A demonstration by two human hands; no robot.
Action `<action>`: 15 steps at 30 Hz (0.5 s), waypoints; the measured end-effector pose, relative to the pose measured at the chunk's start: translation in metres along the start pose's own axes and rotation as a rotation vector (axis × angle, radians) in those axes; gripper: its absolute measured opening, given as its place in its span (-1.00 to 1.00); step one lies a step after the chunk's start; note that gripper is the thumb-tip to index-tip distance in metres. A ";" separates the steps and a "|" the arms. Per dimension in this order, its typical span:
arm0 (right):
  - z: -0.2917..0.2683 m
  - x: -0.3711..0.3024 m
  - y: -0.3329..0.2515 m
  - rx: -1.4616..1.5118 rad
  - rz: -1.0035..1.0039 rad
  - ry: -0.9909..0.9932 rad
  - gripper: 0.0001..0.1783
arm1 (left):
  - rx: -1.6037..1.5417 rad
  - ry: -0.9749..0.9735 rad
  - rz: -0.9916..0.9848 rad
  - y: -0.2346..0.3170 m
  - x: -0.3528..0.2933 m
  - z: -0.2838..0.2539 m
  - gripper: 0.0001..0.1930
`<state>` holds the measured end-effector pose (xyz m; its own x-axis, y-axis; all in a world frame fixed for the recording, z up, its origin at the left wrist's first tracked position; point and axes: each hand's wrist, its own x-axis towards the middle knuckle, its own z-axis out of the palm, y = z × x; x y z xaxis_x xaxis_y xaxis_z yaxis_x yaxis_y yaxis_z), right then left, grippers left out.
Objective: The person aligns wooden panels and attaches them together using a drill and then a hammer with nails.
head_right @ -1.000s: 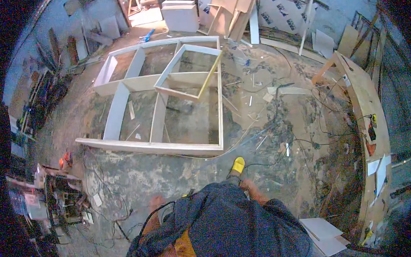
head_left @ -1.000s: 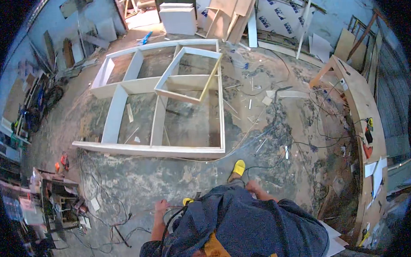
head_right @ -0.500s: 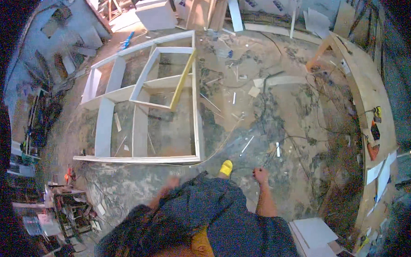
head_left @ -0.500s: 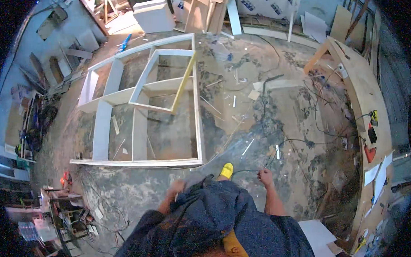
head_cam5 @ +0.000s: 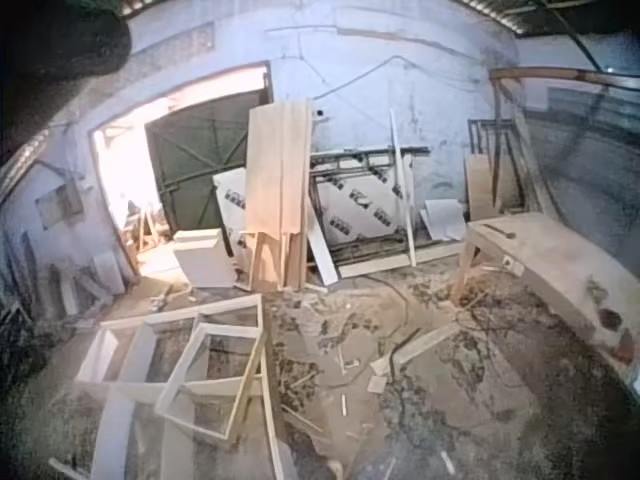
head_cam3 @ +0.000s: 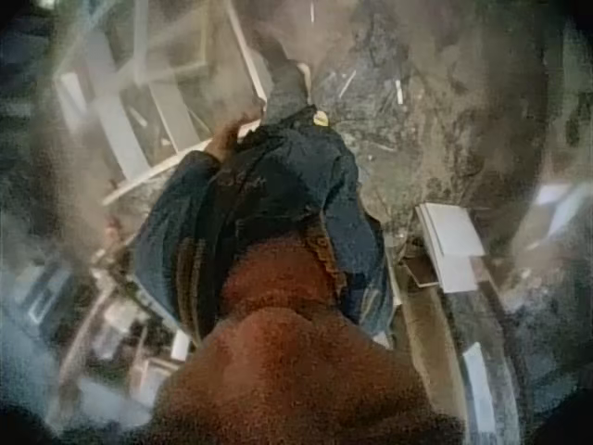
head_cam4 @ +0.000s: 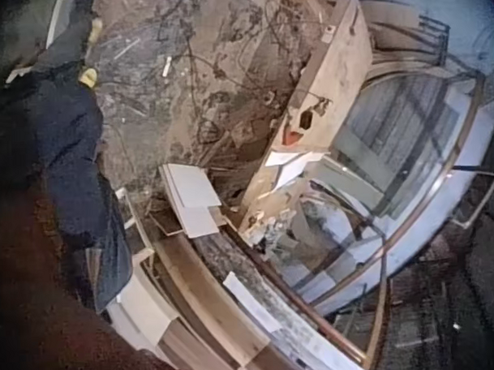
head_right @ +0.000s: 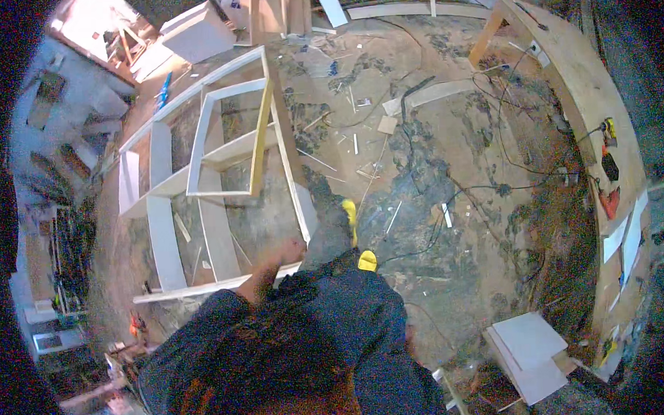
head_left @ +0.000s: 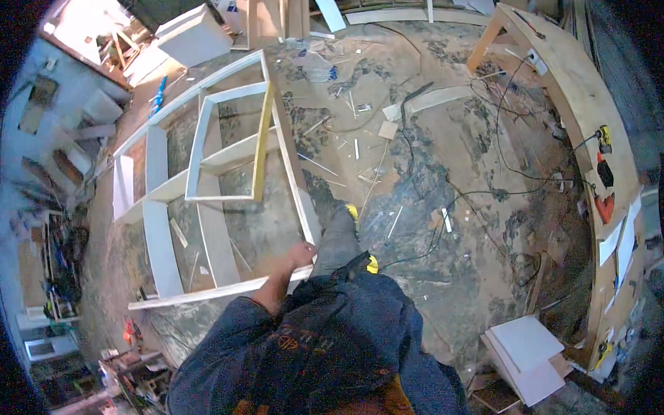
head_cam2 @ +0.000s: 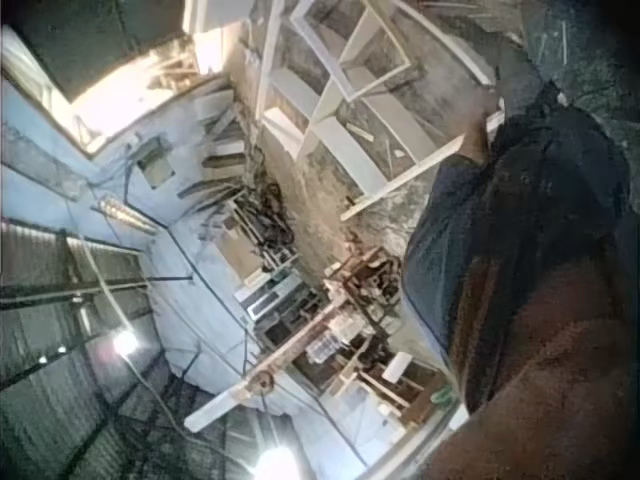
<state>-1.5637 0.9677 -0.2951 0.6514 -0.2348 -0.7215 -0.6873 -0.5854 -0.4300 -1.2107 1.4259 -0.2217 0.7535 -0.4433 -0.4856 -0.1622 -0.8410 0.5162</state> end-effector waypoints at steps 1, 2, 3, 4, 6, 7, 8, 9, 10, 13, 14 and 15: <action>0.017 0.011 -0.038 0.066 -0.030 -0.030 -0.66 | 0.086 -0.052 0.012 -0.040 0.002 -0.018 -0.58; 0.030 0.024 -0.076 0.131 -0.059 -0.059 -0.66 | 0.168 -0.107 0.018 -0.082 -0.002 -0.039 -0.57; 0.014 0.027 -0.072 0.159 -0.011 -0.027 -0.66 | 0.109 -0.095 0.078 -0.076 0.033 -0.027 -0.57; 0.002 0.030 -0.079 0.185 0.022 -0.024 -0.67 | 0.049 -0.085 0.094 -0.078 0.047 -0.024 -0.58; -0.039 0.020 -0.070 0.214 0.149 0.015 -0.67 | -0.168 -0.109 -0.054 -0.044 0.084 -0.015 -0.57; -0.041 0.035 -0.100 0.273 0.140 0.004 -0.67 | -0.284 -0.085 -0.166 -0.080 0.088 -0.041 -0.55; -0.050 0.046 -0.122 0.321 0.146 0.004 -0.67 | -0.419 -0.073 -0.264 -0.101 0.098 -0.059 -0.54; -0.063 0.060 -0.144 0.369 0.155 0.010 -0.68 | -0.448 -0.084 -0.351 -0.122 0.114 -0.075 -0.51; -0.078 0.070 -0.171 0.403 0.183 -0.008 -0.68 | -0.488 -0.109 -0.469 -0.147 0.116 -0.090 -0.48; -0.143 0.109 -0.256 0.518 0.229 0.020 -0.68 | -0.372 0.000 -0.503 -0.217 0.172 -0.124 -0.38; -0.165 0.122 -0.290 0.529 0.217 0.046 -0.69 | -0.299 0.061 -0.481 -0.246 0.182 -0.129 -0.34; -0.184 0.141 -0.331 0.509 0.151 0.088 -0.68 | -0.358 0.161 -0.572 -0.280 0.198 -0.137 -0.31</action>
<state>-1.1857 0.9859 -0.1546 0.5429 -0.3642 -0.7567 -0.8300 -0.0954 -0.5496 -0.9290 1.6159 -0.3655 0.7475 0.1144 -0.6544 0.4883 -0.7626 0.4244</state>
